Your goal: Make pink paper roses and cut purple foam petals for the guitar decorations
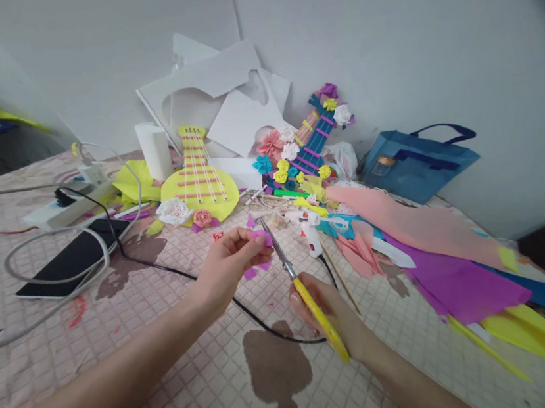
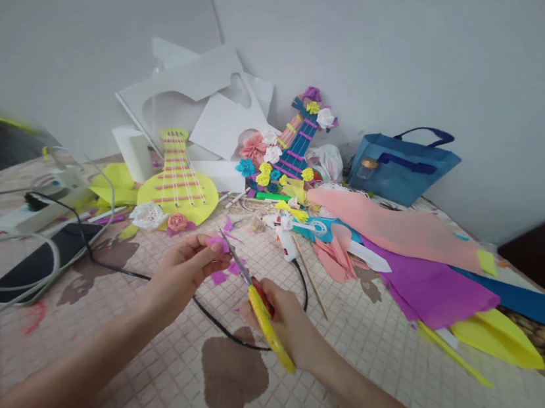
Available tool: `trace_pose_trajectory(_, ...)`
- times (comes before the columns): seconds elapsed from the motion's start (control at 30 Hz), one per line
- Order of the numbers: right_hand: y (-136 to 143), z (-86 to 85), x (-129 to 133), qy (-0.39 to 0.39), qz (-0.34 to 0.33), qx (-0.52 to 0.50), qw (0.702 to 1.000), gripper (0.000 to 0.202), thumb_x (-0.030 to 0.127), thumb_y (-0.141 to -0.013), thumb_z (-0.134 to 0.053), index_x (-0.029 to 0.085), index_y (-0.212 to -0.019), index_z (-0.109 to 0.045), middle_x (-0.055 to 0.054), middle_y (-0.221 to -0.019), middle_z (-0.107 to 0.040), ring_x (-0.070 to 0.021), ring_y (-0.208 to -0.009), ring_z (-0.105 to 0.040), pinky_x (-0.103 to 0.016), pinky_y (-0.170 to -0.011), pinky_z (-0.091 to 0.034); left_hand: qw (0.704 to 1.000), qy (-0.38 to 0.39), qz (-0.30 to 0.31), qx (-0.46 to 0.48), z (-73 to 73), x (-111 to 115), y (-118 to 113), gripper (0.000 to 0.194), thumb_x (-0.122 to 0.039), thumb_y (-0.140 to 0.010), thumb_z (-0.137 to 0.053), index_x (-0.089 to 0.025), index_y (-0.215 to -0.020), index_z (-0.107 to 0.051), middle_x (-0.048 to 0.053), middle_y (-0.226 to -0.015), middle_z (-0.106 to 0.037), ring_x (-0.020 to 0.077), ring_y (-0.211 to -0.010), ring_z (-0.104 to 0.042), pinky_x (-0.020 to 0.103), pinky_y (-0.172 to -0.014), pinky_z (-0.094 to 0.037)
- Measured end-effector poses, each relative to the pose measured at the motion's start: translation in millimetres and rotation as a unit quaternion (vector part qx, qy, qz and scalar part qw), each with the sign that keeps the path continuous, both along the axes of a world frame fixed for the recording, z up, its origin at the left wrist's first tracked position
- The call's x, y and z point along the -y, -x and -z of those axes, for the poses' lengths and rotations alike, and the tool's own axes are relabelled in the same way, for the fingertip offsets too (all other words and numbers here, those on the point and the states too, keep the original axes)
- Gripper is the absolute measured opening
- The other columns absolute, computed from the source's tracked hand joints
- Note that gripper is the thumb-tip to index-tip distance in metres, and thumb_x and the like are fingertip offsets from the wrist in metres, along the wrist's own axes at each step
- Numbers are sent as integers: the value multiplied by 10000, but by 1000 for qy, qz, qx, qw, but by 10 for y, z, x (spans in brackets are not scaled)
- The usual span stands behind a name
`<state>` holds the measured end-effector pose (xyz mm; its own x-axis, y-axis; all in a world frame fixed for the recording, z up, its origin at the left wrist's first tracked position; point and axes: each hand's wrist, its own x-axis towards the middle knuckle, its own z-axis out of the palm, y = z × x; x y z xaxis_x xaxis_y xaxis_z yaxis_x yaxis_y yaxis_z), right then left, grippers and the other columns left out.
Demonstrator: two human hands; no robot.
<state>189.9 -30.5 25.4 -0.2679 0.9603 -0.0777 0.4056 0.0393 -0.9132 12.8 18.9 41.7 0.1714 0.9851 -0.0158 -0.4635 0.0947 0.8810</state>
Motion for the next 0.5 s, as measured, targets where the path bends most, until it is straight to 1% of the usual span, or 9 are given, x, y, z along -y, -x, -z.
trace_pose_trajectory(0.1,-4,32,-7,22,3,-18,1000,359,531,-774,-577,221,-715,-407,70,-586,-353,-81,-475,-309,-214,-415,-263,1000,0,3,-8,-29,-28,35,231,-297,-710,-762,-152,-755,-587,3,-742,-693,100,-692,-640,233,-707,-521)
trace_pose_trajectory(0.17,-23,60,-21,26,8,-34,999,360,548,-785,-563,220,-737,-424,78,-561,-350,-76,-447,-309,-207,-391,-261,999,-3,1,-34,-49,-104,107,223,-301,-714,-750,-150,-745,-589,8,-773,-690,95,-687,-625,237,-707,-516)
trace_pose_trajectory(0.23,-51,87,-38,30,22,-47,998,369,568,-796,-546,220,-752,-432,85,-543,-343,-72,-424,-317,-200,-374,-271,995,-16,-12,-101,-44,-224,213,209,-309,-725,-728,-150,-729,-593,8,-762,-674,96,-678,-609,237,-687,-504)
trace_pose_trajectory(0.27,-66,99,-47,32,29,-51,998,382,584,-796,-542,219,-757,-434,87,-542,-341,-69,-414,-321,-196,-367,-279,988,-31,-11,-152,-27,-290,270,192,-309,-734,-709,-150,-734,-603,3,-731,-660,94,-649,-593,236,-661,-493)
trace_pose_trajectory(0.3,-80,109,-54,35,34,-54,997,399,601,-792,-541,219,-760,-434,89,-547,-342,-66,-407,-326,-194,-361,-287,976,-54,-7,-213,-1,-355,322,173,-301,-736,-698,-151,-737,-611,-5,-685,-640,93,-608,-568,235,-625,-476)
trace_pose_trajectory(0.37,-100,122,-65,43,38,-57,997,427,629,-783,-546,216,-771,-437,92,-561,-346,-60,-395,-335,-189,-350,-297,935,-101,31,-338,77,-458,398,146,-281,-720,-691,-152,-727,-623,-7,-616,-612,114,-569,-546,248,-571,-443)
trace_pose_trajectory(0.43,-107,127,-70,47,39,-62,996,443,643,-777,-552,215,-777,-439,94,-567,-348,-56,-386,-337,-188,-344,-301,882,-158,12,-443,167,-512,423,128,-283,-724,-670,-161,-720,-629,9,-625,-624,140,-583,-558,259,-558,-413)
trace_pose_trajectory(0.5,-103,125,-71,50,39,-64,996,449,652,-776,-548,215,-787,-445,94,-567,-347,-58,-388,-340,-190,-344,-315,837,-192,-7,-512,240,-524,410,95,-266,-737,-641,-172,-732,-629,27,-661,-647,167,-621,-586,271,-580,-407)
